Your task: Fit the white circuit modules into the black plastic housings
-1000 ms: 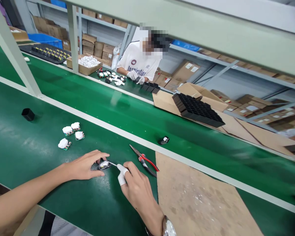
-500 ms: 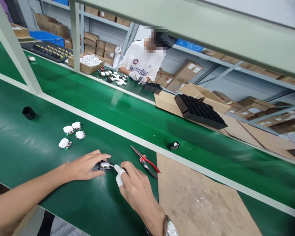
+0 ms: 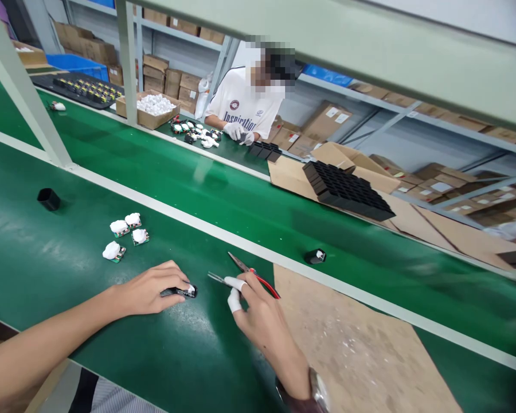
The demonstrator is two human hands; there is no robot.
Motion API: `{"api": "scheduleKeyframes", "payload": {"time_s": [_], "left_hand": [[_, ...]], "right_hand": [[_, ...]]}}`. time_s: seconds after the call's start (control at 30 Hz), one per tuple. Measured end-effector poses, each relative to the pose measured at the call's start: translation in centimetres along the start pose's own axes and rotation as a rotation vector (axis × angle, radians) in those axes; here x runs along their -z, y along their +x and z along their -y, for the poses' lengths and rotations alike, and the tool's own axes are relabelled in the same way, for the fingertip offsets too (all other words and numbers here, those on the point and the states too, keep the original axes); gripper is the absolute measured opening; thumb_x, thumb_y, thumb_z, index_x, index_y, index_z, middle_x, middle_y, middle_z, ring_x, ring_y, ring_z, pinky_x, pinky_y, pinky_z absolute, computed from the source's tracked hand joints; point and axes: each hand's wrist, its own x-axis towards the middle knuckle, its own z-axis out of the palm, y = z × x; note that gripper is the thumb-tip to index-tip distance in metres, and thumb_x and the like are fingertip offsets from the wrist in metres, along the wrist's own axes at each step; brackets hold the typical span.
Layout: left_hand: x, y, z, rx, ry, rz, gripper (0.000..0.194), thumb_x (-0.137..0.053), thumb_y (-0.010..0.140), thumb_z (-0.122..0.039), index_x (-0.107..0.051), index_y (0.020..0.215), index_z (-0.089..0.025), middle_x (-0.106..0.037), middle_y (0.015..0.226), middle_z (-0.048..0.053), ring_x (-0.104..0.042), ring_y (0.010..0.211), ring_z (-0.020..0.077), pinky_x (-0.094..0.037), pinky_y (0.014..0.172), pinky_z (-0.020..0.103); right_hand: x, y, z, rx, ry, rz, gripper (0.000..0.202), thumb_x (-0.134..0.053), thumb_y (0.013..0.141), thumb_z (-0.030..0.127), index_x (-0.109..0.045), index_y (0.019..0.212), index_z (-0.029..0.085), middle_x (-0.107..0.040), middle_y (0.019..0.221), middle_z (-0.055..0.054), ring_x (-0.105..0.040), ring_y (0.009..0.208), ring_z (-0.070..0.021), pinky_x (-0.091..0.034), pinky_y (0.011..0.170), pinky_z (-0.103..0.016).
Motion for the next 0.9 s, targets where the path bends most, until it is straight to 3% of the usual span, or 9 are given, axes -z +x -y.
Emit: {"api": "scheduleKeyframes", "payload": {"time_s": [0.17,0.33,0.4,0.5,0.57,0.63,0.73,0.83,0.9], "left_hand": [[0.2,-0.3,-0.2,0.076,0.061,-0.013,0.035,-0.074,0.097,-0.026,-0.063,0.129,-0.020,-0.069,0.128,0.013,-0.068,0.117,0.0261,-0.057,0.101,0.039],[-0.2,0.3,-0.3,-0.037,0.016,-0.035,0.011,-0.068,0.102,-0.021,-0.076,0.110,-0.020,-0.074,0.119,0.013,-0.072,0.107,0.0235,-0.058,0.095,0.035],[-0.3,0.7,-0.3,0.096,-0.143,-0.146,0.009,-0.074,0.098,-0.025,-0.078,0.101,-0.018,-0.077,0.109,0.012,-0.075,0.096,0.0222,-0.061,0.087,0.034],[0.0,1.2,-0.5,0.441,-0.525,-0.364,0.023,-0.082,0.091,-0.038,-0.074,0.092,-0.016,-0.078,0.086,0.007,-0.074,0.072,0.0184,-0.063,0.069,0.032],[0.6,1.5,-0.6,0.574,-0.678,-0.443,0.031,-0.082,0.090,-0.044,-0.071,0.088,-0.015,-0.076,0.077,0.005,-0.071,0.063,0.0169,-0.063,0.061,0.031],[1.5,2.1,-0.4,0.544,-0.541,-0.451,0.035,-0.078,0.092,-0.048,-0.069,0.087,-0.015,-0.076,0.079,0.006,-0.070,0.062,0.0169,-0.062,0.058,0.030],[4.1,4.0,1.1,0.418,-0.097,-0.410,0.034,-0.075,0.093,-0.048,-0.070,0.089,-0.015,-0.076,0.092,0.009,-0.072,0.072,0.0185,-0.063,0.064,0.032],[8.4,7.1,4.4,0.415,0.194,-0.444,0.024,-0.079,0.089,-0.040,-0.074,0.090,-0.017,-0.074,0.100,0.008,-0.072,0.088,0.0200,-0.063,0.081,0.035],[11.7,8.9,7.0,0.467,0.361,-0.473,0.021,-0.077,0.093,-0.036,-0.074,0.090,-0.016,-0.073,0.101,0.008,-0.070,0.088,0.0191,-0.061,0.086,0.037]], "right_hand": [[-2.6,-0.6,-1.4,0.007,-0.117,0.016,0.027,-0.045,0.097,0.010,-0.070,0.108,0.015,-0.068,0.097,-0.009,-0.067,0.086,-0.0248,-0.058,0.072,-0.038],[-1.7,0.7,1.3,0.115,0.059,0.024,0.029,-0.051,0.105,0.018,-0.062,0.131,0.013,-0.067,0.115,-0.013,-0.063,0.103,-0.0260,-0.058,0.089,-0.041],[-1.5,1.2,2.0,0.153,0.085,0.005,0.030,-0.052,0.105,0.018,-0.061,0.132,0.013,-0.067,0.118,-0.014,-0.063,0.106,-0.0269,-0.057,0.090,-0.042],[-1.8,0.9,1.6,0.142,-0.041,-0.006,0.032,-0.052,0.100,0.011,-0.062,0.130,0.011,-0.066,0.121,-0.017,-0.062,0.109,-0.0302,-0.057,0.090,-0.045],[-2.5,0.3,0.6,0.112,-0.141,0.012,0.038,-0.051,0.092,0.003,-0.064,0.127,0.009,-0.066,0.122,-0.018,-0.062,0.109,-0.0314,-0.058,0.090,-0.045],[-3.3,-0.4,-0.6,0.086,-0.213,0.026,0.044,-0.050,0.083,-0.003,-0.067,0.121,0.010,-0.067,0.119,-0.017,-0.063,0.103,-0.0302,-0.059,0.087,-0.043],[-4.6,-0.9,-1.9,0.062,-0.307,0.001,0.046,-0.048,0.076,-0.007,-0.070,0.111,0.012,-0.068,0.111,-0.015,-0.064,0.094,-0.0281,-0.061,0.083,-0.040],[-5.5,-0.9,-2.5,0.062,-0.370,-0.083,0.049,-0.046,0.076,-0.008,-0.069,0.114,0.012,-0.068,0.113,-0.015,-0.065,0.097,-0.0289,-0.061,0.084,-0.040],[-5.8,-1.0,-2.8,0.089,-0.386,-0.137,0.049,-0.045,0.077,-0.008,-0.067,0.116,0.011,-0.068,0.115,-0.016,-0.065,0.098,-0.0297,-0.062,0.084,-0.041]]}}
